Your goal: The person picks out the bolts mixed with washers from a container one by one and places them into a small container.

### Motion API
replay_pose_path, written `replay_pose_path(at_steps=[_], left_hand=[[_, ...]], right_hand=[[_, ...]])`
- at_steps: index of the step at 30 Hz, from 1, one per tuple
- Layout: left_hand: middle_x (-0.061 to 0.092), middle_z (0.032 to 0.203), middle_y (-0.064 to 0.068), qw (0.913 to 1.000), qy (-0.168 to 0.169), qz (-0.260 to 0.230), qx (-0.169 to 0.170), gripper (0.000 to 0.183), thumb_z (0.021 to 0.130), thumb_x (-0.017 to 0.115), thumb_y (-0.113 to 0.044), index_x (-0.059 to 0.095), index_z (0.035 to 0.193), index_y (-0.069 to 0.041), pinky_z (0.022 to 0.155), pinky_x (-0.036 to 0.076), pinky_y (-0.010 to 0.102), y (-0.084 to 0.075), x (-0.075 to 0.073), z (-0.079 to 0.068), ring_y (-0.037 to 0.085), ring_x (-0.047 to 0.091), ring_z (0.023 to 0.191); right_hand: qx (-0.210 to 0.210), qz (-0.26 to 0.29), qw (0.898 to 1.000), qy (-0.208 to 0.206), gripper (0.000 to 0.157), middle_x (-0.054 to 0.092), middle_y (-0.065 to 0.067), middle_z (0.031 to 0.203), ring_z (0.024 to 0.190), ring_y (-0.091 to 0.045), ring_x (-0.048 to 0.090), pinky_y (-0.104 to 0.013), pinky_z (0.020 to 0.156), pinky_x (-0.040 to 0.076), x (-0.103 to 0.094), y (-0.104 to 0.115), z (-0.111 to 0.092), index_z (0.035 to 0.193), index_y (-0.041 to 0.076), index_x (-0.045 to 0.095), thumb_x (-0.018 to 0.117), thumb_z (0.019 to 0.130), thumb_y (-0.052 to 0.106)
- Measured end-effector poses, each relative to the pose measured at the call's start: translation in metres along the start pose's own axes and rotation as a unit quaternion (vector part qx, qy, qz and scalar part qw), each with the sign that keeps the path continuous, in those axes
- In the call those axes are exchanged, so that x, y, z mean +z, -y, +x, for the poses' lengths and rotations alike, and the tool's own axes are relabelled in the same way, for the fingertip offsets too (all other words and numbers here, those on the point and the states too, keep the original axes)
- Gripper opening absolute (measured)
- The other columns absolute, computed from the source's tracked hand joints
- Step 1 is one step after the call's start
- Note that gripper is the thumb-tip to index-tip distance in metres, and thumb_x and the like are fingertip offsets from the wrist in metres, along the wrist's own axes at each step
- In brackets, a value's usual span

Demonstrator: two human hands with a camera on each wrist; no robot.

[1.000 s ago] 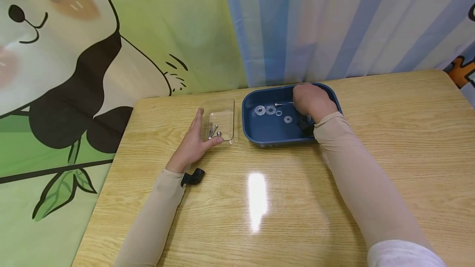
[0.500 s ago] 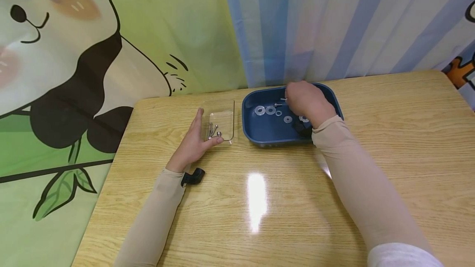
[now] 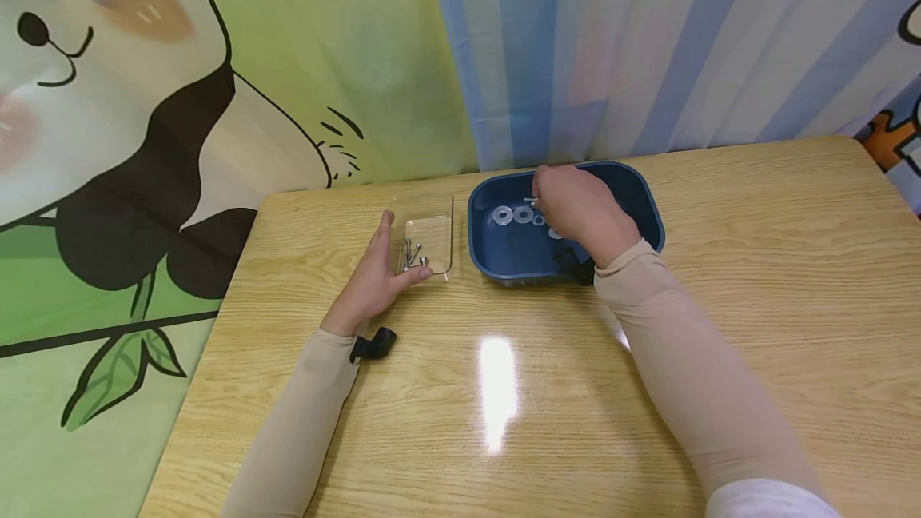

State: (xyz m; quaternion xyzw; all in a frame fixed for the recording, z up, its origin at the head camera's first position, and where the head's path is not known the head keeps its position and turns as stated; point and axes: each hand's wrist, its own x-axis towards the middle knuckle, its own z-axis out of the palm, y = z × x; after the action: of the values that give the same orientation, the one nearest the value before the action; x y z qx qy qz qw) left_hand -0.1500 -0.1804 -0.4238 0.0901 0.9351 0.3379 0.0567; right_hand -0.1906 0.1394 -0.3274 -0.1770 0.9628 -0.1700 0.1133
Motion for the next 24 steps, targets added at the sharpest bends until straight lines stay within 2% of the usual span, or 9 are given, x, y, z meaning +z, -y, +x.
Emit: replay_pose_path(at_steps=[9,16,24], left_hand=[[0.000,0.168,0.017,1.0000,-0.001,0.000,0.003,0.125,0.082,0.070,-0.068,-0.006,0.162,-0.008,0.121,0.015,0.052,0.001,0.000,-0.001,0.030,0.005,0.154],[0.001,0.168,0.017,1.0000,-0.003,-0.002,0.003,0.125,0.082,0.069,-0.070,-0.006,0.162,-0.008,0.121,0.015,0.050,0.000,0.000,-0.002,0.029,0.005,0.154],[0.000,0.168,0.018,1.0000,-0.002,0.002,0.005,0.125,0.082,0.069,-0.069,-0.007,0.161,-0.008,0.121,0.015,0.050,0.000,0.000,-0.002,0.030,0.004,0.154]], right_hand=[[-0.026,-0.001,1.000,-0.014,0.017,0.068,-0.015,0.102,0.082,-0.027,0.063,-0.044,0.075,0.052,0.006,0.015,-0.005,0.114,-0.001,0.062,0.059,0.103,0.011],[-0.039,0.012,0.999,-0.019,0.018,0.068,-0.015,0.105,0.088,-0.029,0.064,-0.045,0.078,0.053,0.013,0.024,-0.005,0.115,-0.001,0.063,0.058,0.103,0.012],[-0.057,0.015,0.998,-0.025,0.016,0.068,-0.015,0.102,0.084,-0.028,0.064,-0.045,0.075,0.052,0.020,0.033,-0.002,0.113,0.000,0.062,0.058,0.103,0.012]])
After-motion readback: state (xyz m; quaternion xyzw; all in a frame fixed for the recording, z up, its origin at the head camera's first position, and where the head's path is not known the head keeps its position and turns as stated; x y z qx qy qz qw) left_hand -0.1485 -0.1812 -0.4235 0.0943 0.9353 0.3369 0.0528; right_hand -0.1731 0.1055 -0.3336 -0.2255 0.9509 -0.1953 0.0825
